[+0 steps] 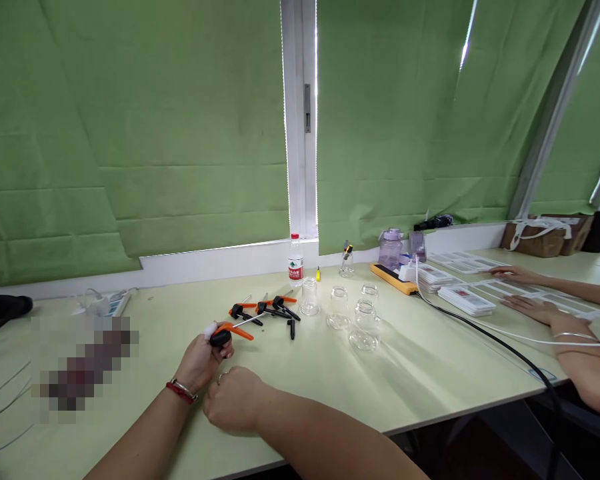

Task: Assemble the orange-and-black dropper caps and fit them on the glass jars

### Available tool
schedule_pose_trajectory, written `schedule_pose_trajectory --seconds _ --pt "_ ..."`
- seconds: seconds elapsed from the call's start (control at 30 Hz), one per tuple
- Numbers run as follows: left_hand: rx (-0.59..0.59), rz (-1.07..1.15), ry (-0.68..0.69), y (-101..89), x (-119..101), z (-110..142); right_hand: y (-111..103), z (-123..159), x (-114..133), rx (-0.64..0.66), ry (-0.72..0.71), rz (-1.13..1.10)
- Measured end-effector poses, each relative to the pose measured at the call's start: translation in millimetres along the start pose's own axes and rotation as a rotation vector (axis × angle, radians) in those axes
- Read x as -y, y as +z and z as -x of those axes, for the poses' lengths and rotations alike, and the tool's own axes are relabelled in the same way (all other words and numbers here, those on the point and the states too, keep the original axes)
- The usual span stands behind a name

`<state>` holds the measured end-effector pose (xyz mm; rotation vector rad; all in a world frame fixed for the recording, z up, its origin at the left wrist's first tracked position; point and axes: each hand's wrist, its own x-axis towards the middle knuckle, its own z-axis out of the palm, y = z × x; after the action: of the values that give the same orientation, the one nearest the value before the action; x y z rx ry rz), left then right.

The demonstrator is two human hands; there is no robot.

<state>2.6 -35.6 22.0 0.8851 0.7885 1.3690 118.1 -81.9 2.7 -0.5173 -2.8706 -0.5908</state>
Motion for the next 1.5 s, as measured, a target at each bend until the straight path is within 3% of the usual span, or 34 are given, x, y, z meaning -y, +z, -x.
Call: schedule_pose_trajectory --seconds 0.17,0.27,0.37,0.5,0.57,0.63,1.0,1.33,1.5 --pt "0.088 0.007 -0.163 2.4 9.6 0.7 4.2 4.8 -2.7 -0.036 -0.019 -0.001" --pt "0.085 0.013 -0.23 2.2 11.8 1.1 7.1 7.6 -12.3 -0.087 0.041 -0.16" --pt "0.062 0.013 -0.234 1.4 14.0 0.5 8.1 11.4 -26.3 -0.302 0.251 -0.523" --pt "0.15 0.042 -0.222 3.7 20.5 0.8 6.6 14.3 -47.3 -0.725 0.607 -1.085" --pt "0.207 0.029 -0.257 6.8 24.7 2.7 5.1 14.4 -55.9 -0.902 0.72 -1.256" --pt "0.253 0.017 -0.274 10.7 28.4 5.6 3.9 13.9 -61.3 -0.995 0.767 -1.341" --pt "0.333 0.009 -0.262 22.8 31.3 13.5 3.7 10.9 -60.1 -1.022 0.78 -1.317" --pt "0.345 0.017 -0.246 26.4 29.0 17.0 8.6 15.0 -59.3 -0.865 0.82 -1.174" --pt "0.348 0.013 -0.254 27.8 27.5 17.7 6.0 16.9 -58.1 -0.852 0.845 -1.037"
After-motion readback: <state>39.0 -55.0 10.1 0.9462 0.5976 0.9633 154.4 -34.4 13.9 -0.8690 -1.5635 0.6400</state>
